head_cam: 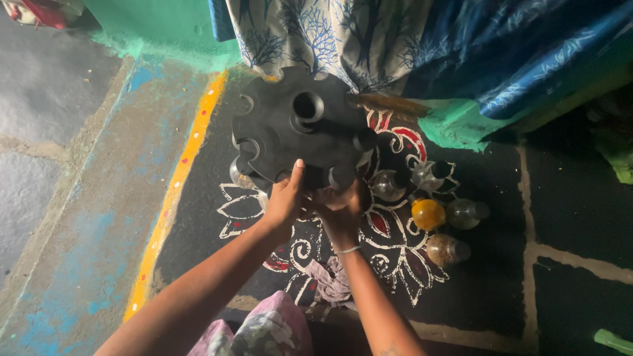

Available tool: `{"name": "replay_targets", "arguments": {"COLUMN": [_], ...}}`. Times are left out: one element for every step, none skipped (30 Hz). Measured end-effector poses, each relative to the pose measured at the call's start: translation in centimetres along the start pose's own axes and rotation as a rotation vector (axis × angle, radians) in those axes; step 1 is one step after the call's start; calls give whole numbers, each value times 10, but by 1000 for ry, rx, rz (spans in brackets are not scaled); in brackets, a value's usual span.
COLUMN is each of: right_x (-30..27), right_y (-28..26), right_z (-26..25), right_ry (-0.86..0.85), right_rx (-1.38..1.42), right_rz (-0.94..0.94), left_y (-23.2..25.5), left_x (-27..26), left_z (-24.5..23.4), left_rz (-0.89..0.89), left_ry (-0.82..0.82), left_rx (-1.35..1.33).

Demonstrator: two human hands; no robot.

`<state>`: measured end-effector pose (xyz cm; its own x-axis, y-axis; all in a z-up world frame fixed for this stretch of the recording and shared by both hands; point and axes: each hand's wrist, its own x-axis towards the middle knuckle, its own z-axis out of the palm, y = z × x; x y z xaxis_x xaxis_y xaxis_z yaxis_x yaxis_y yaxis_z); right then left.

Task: The person sits on the floor and wipes several small glass jars with a cloth. They pick up each jar, wipe it, and place it back into a black plastic holder or on the floor next to a rangoli design.

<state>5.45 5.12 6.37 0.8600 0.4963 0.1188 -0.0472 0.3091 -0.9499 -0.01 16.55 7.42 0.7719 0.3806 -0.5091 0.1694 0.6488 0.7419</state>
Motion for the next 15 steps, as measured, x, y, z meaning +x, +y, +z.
{"name": "replay_targets", "arguments": {"right_x": [2,3,5,6,7,9,10,12,13,13,14,14,14,14,13], "right_y": [-2,-3,-5,-6,-7,-8,-7,-6,-3,1,6,12,20,28,37], "right_z": [2,5,6,8,8,7,8,7,5,3,-1,-4,-9,-13,-18], "right_ry": [44,88,87,86,84,85,85,84,98,112,125,115,104,93,104], "right_rx": [16,31,21,11,1,-61,-120,-179,-297,-414,-532,-494,-457,-420,-299], "right_rz": [51,103,85,67,51,9,-34,-78,-126,-175,-225,-234,-242,-251,-60], "left_y": [-2,-2,-3,-5,-6,-8,-7,-7,-7,-8,-8,-8,-8,-9,-9], "left_x": [0,1,2,2,2,3,3,4,4,4,4,4,3,3,1], "left_z": [2,3,5,6,7,8,7,7,7,7,8,9,11,12,12], "left_rz": [3,6,25,43,60,49,40,32,29,26,24,25,25,26,40], "left_ry": [2,4,2,0,-1,10,22,34,49,65,79,75,71,66,45], "left_rx": [-20,-40,-36,-31,-27,-30,-31,-33,-15,2,19,18,15,12,14]}}
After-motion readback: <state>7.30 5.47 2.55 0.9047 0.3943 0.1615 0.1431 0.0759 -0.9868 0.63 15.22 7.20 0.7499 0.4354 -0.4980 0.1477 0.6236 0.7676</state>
